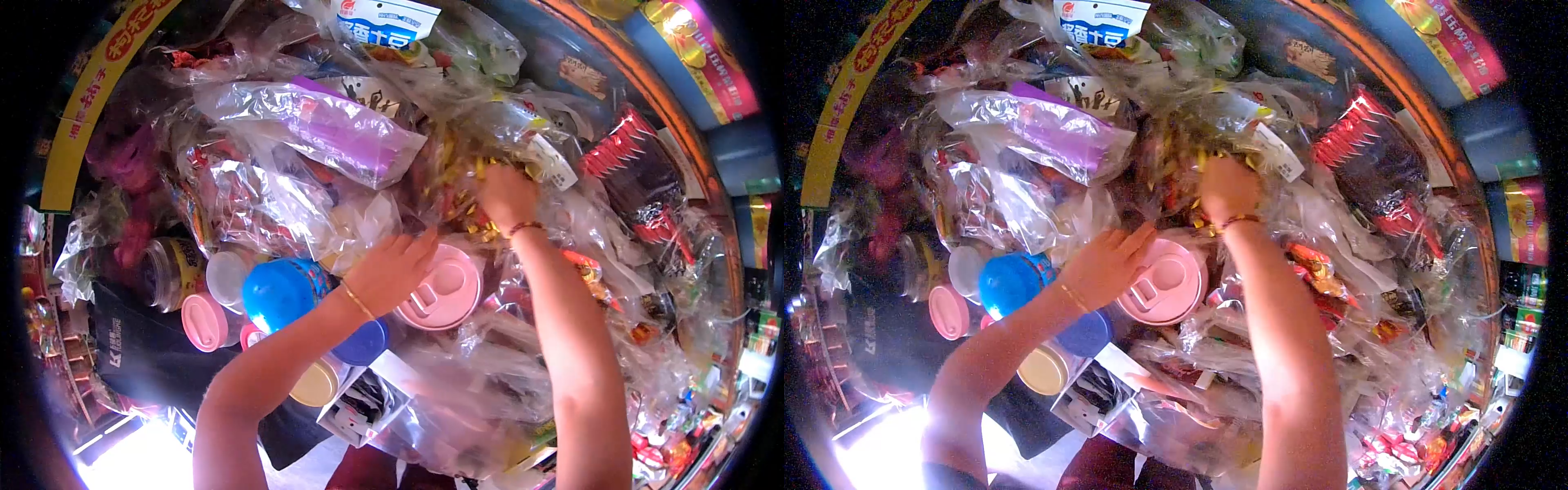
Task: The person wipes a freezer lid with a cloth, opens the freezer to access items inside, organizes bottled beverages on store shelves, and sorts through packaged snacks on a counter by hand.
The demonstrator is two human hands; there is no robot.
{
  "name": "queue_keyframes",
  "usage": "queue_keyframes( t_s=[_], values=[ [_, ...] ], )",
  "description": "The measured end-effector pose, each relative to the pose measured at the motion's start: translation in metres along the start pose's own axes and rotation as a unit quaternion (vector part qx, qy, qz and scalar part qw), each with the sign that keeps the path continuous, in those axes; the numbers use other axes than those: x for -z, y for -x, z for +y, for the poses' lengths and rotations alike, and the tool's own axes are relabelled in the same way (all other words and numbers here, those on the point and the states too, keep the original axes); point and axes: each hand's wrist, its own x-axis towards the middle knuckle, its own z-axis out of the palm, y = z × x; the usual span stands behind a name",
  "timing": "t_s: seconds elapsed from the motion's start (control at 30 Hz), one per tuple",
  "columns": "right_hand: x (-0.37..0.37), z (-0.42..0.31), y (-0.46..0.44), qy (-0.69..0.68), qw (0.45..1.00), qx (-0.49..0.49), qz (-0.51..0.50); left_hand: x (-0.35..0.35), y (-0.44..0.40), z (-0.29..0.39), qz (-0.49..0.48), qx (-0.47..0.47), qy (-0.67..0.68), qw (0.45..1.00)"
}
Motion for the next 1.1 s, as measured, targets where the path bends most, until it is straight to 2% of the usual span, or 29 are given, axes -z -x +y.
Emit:
queue_keyframes(
  t_s=[0.03, 0.1, 0.13, 0.2, 0.23, 0.27, 0.33, 0.37, 0.4, 0.43, 0.47, 0.53, 0.57, 0.6, 0.63, 0.67, 0.7, 0.73, 0.8, 0.93, 1.0, 1.1],
  values=[
    [-0.002, 0.011, -0.003, -0.011, 1.0, -0.012, -0.015, 0.008, 0.004, -0.004, -0.001, 0.002, 0.002, 1.0],
    [0.0, 0.015, -0.003, -0.018, 0.999, -0.023, -0.032, 0.042, 0.004, -0.015, 0.087, 0.029, -0.093, 0.991],
    [0.001, 0.012, 0.001, -0.061, 0.998, -0.013, 0.001, 0.04, 0.005, -0.021, 0.088, 0.033, -0.091, 0.991],
    [0.015, -0.004, 0.014, -0.106, 0.994, 0.003, 0.029, 0.039, 0.012, -0.03, 0.1, 0.197, -0.019, 0.975],
    [0.027, -0.016, 0.025, -0.228, 0.97, 0.02, 0.08, 0.032, 0.019, -0.031, 0.012, 0.191, -0.062, 0.98],
    [0.04, -0.029, 0.033, -0.346, 0.929, 0.033, 0.129, 0.028, 0.026, -0.03, 0.011, 0.194, -0.063, 0.979],
    [0.055, -0.055, 0.045, -0.399, 0.913, 0.088, 0.001, 0.024, 0.036, -0.023, -0.011, 0.064, -0.024, 0.998],
    [0.054, -0.068, 0.047, -0.401, 0.912, 0.088, 0.001, 0.025, 0.039, -0.02, -0.013, 0.064, -0.025, 0.998],
    [0.054, -0.08, 0.047, -0.254, 0.958, 0.126, -0.053, 0.027, 0.04, -0.018, 0.027, 0.035, -0.022, 0.999],
    [0.055, -0.087, 0.047, -0.099, 0.977, 0.159, -0.104, 0.029, 0.041, -0.017, 0.066, 0.004, -0.018, 0.998],
    [0.051, -0.087, 0.043, -0.101, 0.977, 0.159, -0.103, 0.031, 0.043, -0.017, 0.065, 0.003, -0.02, 0.998],
    [0.03, -0.081, 0.031, -0.037, 0.948, 0.227, -0.221, 0.034, 0.05, -0.016, 0.008, -0.01, -0.002, 1.0],
    [0.017, -0.076, 0.029, -0.071, 0.951, 0.233, -0.192, 0.038, 0.049, -0.014, 0.009, -0.009, -0.001, 1.0],
    [0.005, -0.065, 0.025, -0.069, 0.95, 0.235, -0.193, 0.045, 0.048, -0.01, 0.067, 0.011, -0.029, 0.997],
    [-0.005, -0.048, 0.021, -0.225, 0.938, 0.249, -0.089, 0.051, 0.048, -0.009, 0.125, 0.033, -0.057, 0.99],
    [-0.01, -0.031, 0.017, -0.374, 0.892, 0.253, 0.016, 0.056, 0.049, -0.009, 0.125, 0.038, -0.053, 0.99],
    [0.007, -0.02, 0.01, -0.464, 0.881, 0.087, 0.02, 0.061, 0.051, -0.009, 0.158, 0.015, -0.019, 0.987],
    [0.031, -0.01, 0.004, -0.536, 0.84, -0.083, 0.025, 0.063, 0.053, -0.009, 0.192, -0.007, 0.014, 0.981],
    [0.054, 0.015, -0.002, -0.654, 0.738, -0.158, -0.056, 0.053, 0.057, -0.011, 0.207, -0.002, 0.058, 0.977],
    [0.058, 0.011, 0.005, -0.639, 0.748, -0.166, -0.063, 0.044, 0.058, -0.018, 0.177, 0.011, 0.071, 0.982],
    [0.064, 0.001, 0.004, -0.645, 0.746, -0.163, 0.001, 0.044, 0.058, -0.021, 0.161, 0.021, 0.071, 0.984],
    [0.07, 0.001, 0.003, -0.672, 0.727, -0.134, 0.042, 0.049, 0.063, -0.03, 0.153, 0.032, 0.067, 0.985]
  ],
)
